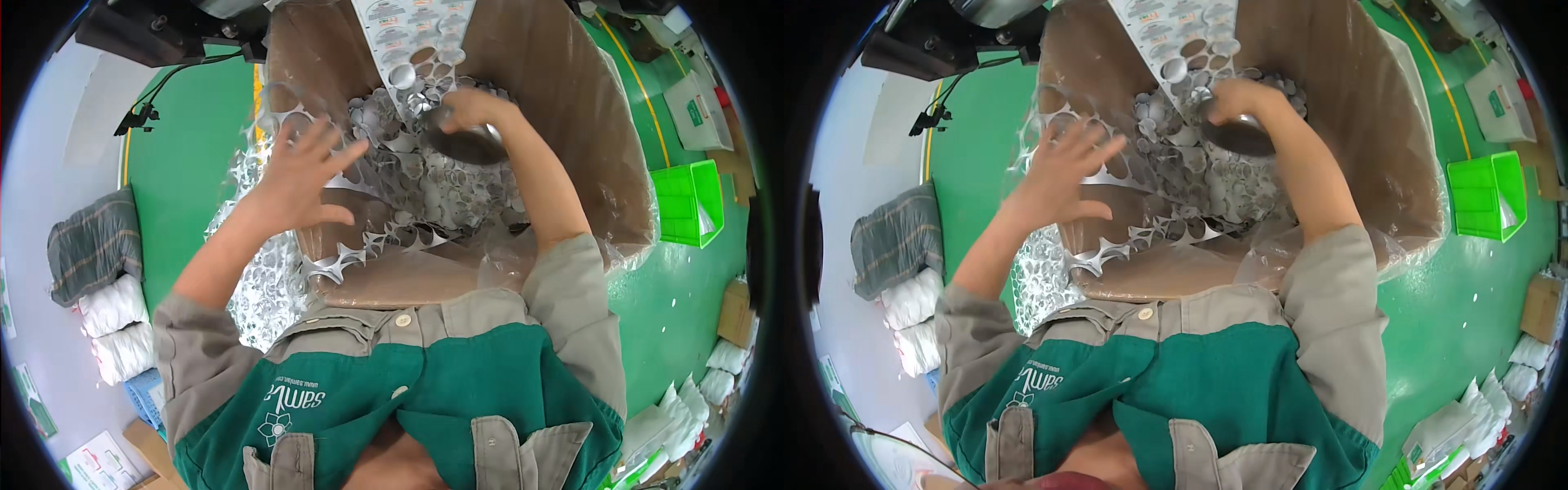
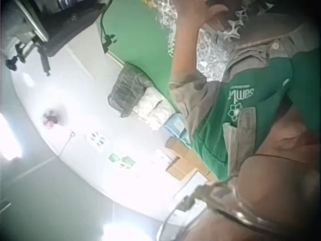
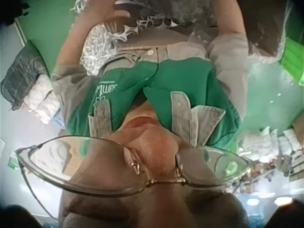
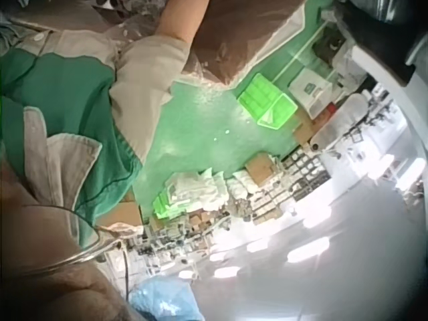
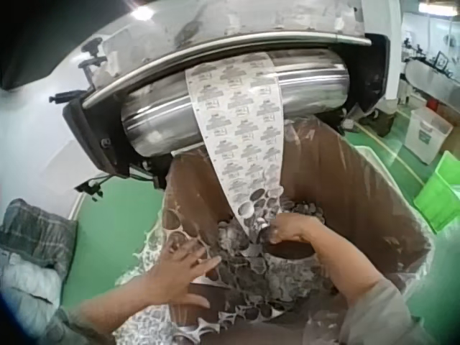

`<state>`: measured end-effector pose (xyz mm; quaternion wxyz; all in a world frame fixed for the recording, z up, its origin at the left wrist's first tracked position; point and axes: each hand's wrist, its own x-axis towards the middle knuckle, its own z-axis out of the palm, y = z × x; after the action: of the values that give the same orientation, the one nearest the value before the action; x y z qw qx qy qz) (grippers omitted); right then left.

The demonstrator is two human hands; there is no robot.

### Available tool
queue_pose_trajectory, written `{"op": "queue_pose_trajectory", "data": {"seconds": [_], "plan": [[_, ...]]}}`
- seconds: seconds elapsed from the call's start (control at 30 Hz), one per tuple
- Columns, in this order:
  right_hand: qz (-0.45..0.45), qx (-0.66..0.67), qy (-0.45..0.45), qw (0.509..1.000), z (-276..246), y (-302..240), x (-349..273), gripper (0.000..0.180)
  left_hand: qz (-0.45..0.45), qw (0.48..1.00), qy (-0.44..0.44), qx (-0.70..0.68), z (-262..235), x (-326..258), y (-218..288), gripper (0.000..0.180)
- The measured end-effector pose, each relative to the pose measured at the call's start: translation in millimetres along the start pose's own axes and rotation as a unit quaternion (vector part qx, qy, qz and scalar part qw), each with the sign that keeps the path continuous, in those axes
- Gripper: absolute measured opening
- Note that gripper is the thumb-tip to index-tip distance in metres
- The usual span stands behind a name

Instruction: The person stands at a workstation and repeatedly picks up a metal disc from a cardboard box filled with similar items. They place the disc into a metal bowl held in their other hand. The person also handles a plastic sheet with circular cutouts, occasionally placing it into the box or holding it while sorting the discs.

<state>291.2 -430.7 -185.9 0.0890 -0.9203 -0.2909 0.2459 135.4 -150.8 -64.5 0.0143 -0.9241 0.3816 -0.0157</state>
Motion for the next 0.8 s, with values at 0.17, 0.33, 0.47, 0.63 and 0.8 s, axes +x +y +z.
{"op": "queue_pose_trajectory", "data": {"seconds": [0.17, 0.33, 0.47, 0.63, 0.8], "plan": [[-0.211, 0.479, 0.2, 0.828, -86.7, -6.9, -40.4, 0.03, -0.048, 0.992, -0.116, -0.013, -15.9, 8.6, -18.3, 0.042], [-0.334, 0.867, -0.03, 0.368, -19.2, 25.0, -9.1, 0.026, -0.137, 0.903, 0.168, -0.371, -88.4, -14.9, -22.7, 0.041], [0.069, 0.538, -0.075, 0.837, 75.2, 3.5, 34.0, 0.037, -0.212, 0.711, 0.322, -0.588, -93.4, -34.0, -33.8, 0.032], [0.232, 0.035, -0.011, 0.972, 147.6, 61.9, 31.8, 0.04, -0.196, 0.799, 0.268, -0.5, -54.3, -22.3, -42.1, 0.03], [0.111, -0.022, -0.1, 0.989, 68.1, 54.7, 0.7, 0.028, -0.092, 0.962, 0.063, -0.249, -17.1, 12.0, -30.5, 0.027]]}}
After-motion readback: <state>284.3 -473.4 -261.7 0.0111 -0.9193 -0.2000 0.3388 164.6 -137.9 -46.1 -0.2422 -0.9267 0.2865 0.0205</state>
